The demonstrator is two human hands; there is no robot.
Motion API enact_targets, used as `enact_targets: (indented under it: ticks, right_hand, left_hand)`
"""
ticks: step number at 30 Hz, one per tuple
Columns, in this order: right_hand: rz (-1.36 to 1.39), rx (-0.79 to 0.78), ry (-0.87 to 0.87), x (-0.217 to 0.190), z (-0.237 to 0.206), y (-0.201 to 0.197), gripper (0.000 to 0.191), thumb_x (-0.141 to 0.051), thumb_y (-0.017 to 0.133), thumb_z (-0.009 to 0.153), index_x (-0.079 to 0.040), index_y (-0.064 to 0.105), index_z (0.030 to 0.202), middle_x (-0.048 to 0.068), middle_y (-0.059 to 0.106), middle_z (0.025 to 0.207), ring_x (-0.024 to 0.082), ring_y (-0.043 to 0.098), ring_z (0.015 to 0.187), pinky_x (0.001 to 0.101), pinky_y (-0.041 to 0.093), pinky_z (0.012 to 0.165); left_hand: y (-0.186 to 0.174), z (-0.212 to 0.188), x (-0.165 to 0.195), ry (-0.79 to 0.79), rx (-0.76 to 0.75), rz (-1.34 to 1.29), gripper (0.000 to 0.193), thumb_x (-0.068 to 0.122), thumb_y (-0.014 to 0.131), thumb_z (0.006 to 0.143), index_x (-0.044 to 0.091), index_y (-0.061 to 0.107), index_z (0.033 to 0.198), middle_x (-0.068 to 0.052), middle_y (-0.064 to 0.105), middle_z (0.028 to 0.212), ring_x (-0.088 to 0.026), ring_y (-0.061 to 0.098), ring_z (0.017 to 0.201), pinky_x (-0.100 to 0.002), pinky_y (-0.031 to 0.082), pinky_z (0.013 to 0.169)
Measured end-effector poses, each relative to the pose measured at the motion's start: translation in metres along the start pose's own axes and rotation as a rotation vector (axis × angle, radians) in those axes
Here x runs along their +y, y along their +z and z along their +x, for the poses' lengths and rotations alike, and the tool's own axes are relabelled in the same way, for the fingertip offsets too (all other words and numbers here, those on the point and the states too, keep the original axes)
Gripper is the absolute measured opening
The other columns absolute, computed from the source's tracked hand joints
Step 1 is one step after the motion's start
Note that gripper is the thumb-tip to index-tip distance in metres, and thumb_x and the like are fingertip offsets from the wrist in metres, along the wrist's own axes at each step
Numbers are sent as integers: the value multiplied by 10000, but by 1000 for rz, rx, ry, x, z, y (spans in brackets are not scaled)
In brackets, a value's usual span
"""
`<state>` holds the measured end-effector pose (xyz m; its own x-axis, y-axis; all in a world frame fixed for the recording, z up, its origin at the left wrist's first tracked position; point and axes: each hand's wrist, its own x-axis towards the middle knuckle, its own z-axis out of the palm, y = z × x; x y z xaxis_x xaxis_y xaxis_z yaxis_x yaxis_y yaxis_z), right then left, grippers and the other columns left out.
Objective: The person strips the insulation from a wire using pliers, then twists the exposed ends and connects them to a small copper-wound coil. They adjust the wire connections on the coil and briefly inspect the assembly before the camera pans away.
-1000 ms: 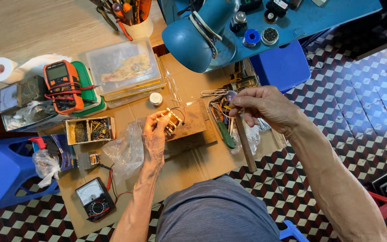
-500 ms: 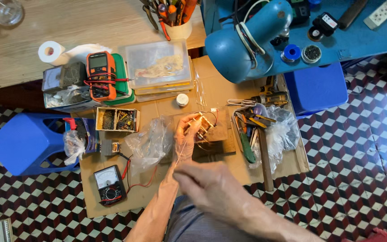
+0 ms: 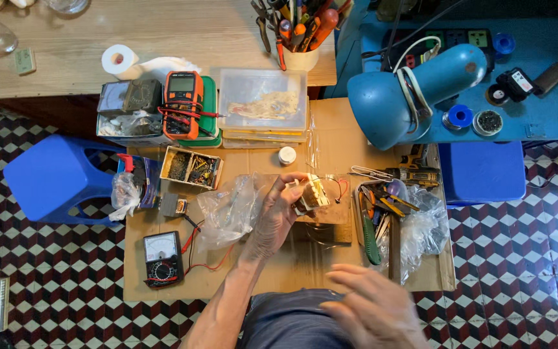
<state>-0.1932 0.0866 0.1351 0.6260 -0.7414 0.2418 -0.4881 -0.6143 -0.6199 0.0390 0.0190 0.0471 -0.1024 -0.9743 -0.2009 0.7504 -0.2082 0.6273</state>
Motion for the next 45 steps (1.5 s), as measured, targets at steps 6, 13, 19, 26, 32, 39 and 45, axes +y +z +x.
enact_targets:
  ticks: [6, 13, 19, 26, 32, 39, 45]
  right_hand:
    - [-113, 238, 928, 33, 8, -41, 289, -296, 607, 1020, -94, 801, 951, 48, 818, 1012, 169, 721, 747, 315, 573, 666]
    - [310, 162, 525, 56, 70, -40, 393, -244, 702, 904, -93, 692, 1267, 70, 685, 1180, 141, 649, 949, 305, 573, 852]
    - [327, 27, 365, 68, 80, -31, 198, -157, 739, 910, -79, 774, 1088, 27, 750, 1005, 118, 650, 895, 279, 538, 788]
    - [352, 36, 400, 56, 80, -23, 151, -159, 707, 952, -34, 724, 1035, 34, 696, 931, 114, 610, 809, 267, 512, 718]
    - [319, -11, 664, 47, 82, -20, 198, -214, 664, 964, -72, 728, 1087, 12, 669, 753, 86, 599, 660, 258, 493, 571]
    - [569, -2, 731, 59, 75, -14, 192, -179, 655, 967, -59, 717, 1104, 10, 712, 835, 74, 666, 752, 227, 556, 654]
    - [522, 60, 732, 46, 75, -13, 185, -159, 706, 933, -67, 725, 1092, 30, 730, 835, 91, 673, 736, 234, 564, 649]
  left_hand:
    - [9, -4, 14, 25, 0, 397, 291, 236, 646, 995, 124, 639, 1264, -18, 678, 1150, -66, 605, 1038, -241, 497, 901]
    - [17, -8, 16, -46, -31, 380, 303, 269, 632, 983, 126, 637, 1250, -21, 680, 1100, -89, 628, 960, -276, 537, 826]
    - [15, -14, 4, -211, -12, 60, 341, 258, 616, 993, 104, 571, 1294, -53, 672, 1152, -139, 667, 1009, -324, 570, 854]
    - [19, -19, -10, -286, 6, -155, 323, 280, 615, 981, 114, 572, 1255, -54, 684, 1103, -153, 666, 924, -320, 568, 707]
    - [23, -19, -14, -207, 22, 87, 299, 269, 599, 1031, 101, 592, 1278, -22, 680, 1096, -90, 628, 932, -278, 539, 755]
    - [28, -17, -11, -192, 92, 209, 291, 277, 566, 1021, 125, 584, 1268, 0, 686, 1098, -70, 631, 929, -255, 527, 744]
    - [26, -24, -3, -276, 9, -183, 284, 275, 569, 1050, 92, 575, 1266, -54, 658, 1046, -122, 619, 881, -282, 508, 666]
